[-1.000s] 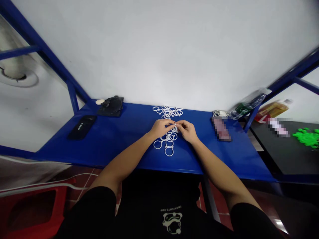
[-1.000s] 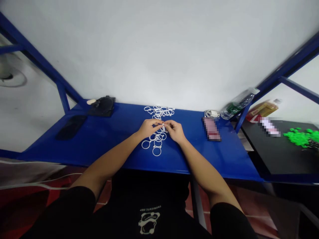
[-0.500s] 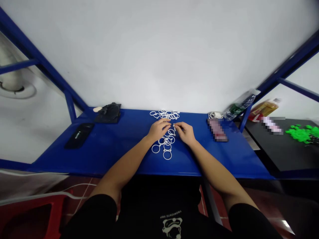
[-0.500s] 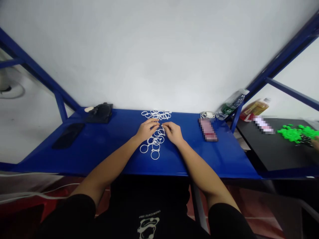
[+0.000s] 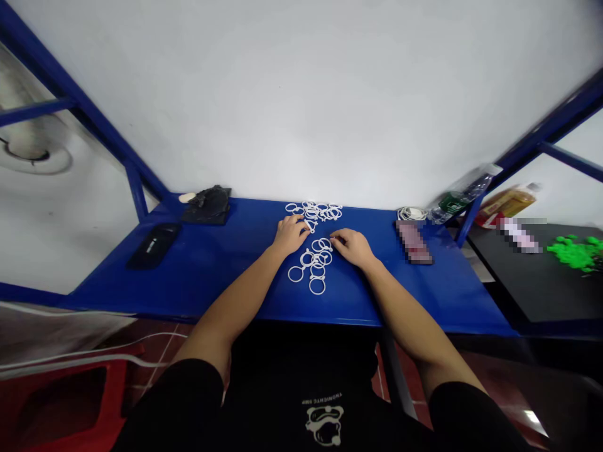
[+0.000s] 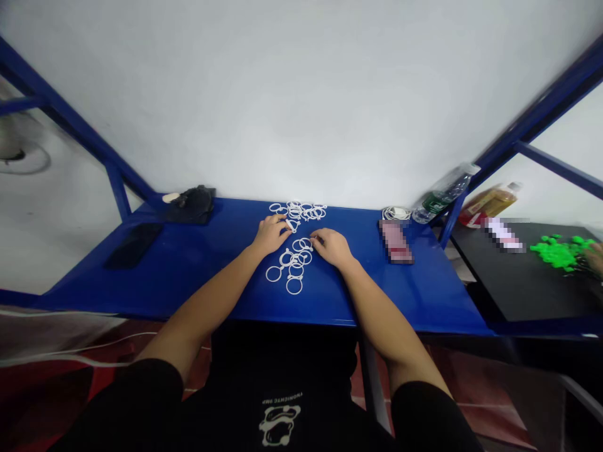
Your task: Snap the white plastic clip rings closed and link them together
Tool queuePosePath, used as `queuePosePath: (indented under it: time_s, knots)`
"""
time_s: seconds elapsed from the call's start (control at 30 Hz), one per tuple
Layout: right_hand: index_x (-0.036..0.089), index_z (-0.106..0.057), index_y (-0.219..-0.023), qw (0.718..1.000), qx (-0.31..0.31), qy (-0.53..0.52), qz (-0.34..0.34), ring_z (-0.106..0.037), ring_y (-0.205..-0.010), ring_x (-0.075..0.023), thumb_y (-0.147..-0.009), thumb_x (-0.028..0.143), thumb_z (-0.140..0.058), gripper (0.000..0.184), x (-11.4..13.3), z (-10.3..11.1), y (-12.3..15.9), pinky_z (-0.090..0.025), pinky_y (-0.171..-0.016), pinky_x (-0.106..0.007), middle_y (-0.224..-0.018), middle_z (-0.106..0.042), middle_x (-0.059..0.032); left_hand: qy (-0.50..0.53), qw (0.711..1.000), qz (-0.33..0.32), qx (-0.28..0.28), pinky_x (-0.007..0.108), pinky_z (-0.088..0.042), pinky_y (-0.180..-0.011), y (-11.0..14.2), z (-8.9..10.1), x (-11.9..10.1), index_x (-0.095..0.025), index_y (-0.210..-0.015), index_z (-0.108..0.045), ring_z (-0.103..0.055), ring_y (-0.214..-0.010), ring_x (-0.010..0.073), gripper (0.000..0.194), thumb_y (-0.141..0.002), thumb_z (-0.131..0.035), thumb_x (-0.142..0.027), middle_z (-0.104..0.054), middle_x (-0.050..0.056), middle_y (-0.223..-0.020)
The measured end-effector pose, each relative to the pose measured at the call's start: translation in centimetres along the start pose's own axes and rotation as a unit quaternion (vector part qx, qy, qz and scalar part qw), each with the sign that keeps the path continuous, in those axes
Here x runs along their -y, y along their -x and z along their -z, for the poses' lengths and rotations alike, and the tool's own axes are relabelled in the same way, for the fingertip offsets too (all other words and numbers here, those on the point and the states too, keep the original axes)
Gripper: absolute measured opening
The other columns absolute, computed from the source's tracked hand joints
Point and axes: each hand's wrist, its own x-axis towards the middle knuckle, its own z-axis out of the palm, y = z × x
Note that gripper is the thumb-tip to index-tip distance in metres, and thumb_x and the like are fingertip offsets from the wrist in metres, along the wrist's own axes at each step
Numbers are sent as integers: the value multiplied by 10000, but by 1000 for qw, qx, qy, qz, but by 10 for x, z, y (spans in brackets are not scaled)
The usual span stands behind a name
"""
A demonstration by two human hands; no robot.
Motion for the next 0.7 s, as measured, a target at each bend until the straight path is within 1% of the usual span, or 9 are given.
queuePosePath:
  time_s: [0.13, 0.27, 0.33, 0.43, 0.5, 0.6, 0.7]
  knots:
    - [223, -809, -1118, 1000, 1, -17, -8, -722, -850, -218, -1026, 291, -675, 176, -4, -1, -1, -551, -815, -343, -980, -810, -69, -7, 1000, 8, 25, 508, -415, -1129, 0, 7, -3, -275, -1090, -822, -585, -1312, 326, 150, -1039, -703, -351, -724, 73, -1388]
    - [224, -811, -1097, 999, -10, -28, -13, -722, -829, -215, -1015, 280, -689, 157, -7, -2, -1, -552, -799, -339, -968, -811, -65, -2, 1000, 11, 24, 514, -390, -1119, 0, 10, -6, -276, -1127, -817, -585, -1305, 349, 212, -999, -771, -439, -743, 80, -1358]
    - [222, -813, -1085, 999, -15, -31, -14, -724, -820, -216, -1013, 277, -691, 152, -7, -3, -1, -553, -790, -340, -959, -812, -64, -3, 1000, 3, 24, 515, -388, -1108, 0, 10, -6, -273, -1133, -821, -586, -1300, 354, 228, -1005, -763, -453, -744, 83, -1359]
    - [219, -814, -1071, 999, -12, -37, -11, -728, -808, -214, -1008, 271, -694, 146, -7, -3, -2, -557, -781, -340, -956, -816, -63, -6, 1000, -15, 23, 511, -387, -1095, 0, 8, -6, -273, -1114, -825, -591, -1278, 338, 198, -1035, -728, -426, -749, 75, -1337]
    - [222, -815, -1064, 999, -13, -38, -9, -731, -806, -215, -1004, 272, -698, 141, -7, -3, -1, -560, -779, -341, -951, -816, -61, -4, 1000, -22, 20, 504, -387, -1089, 0, 6, -5, -269, -1071, -823, -598, -1257, 323, 163, -1033, -736, -401, -754, 69, -1308]
    - [232, -817, -1064, 999, -26, -39, -13, -739, -820, -221, -1008, 292, -701, 142, -8, -4, -1, -568, -784, -344, -953, -816, -61, -1, 1000, -27, 13, 498, -392, -1079, 0, 4, -4, -252, -991, -809, -617, -1217, 309, 129, -1021, -758, -367, -762, 65, -1266]
    - [238, -814, -1102, 998, -42, -38, -26, -739, -821, -225, -1013, 326, -702, 168, -9, -5, -1, -575, -783, -350, -965, -814, -64, 12, 999, -30, -1, 496, -404, -1075, 0, 4, -5, -247, -985, -801, -646, -1180, 297, 110, -1022, -758, -342, -760, 67, -1258]
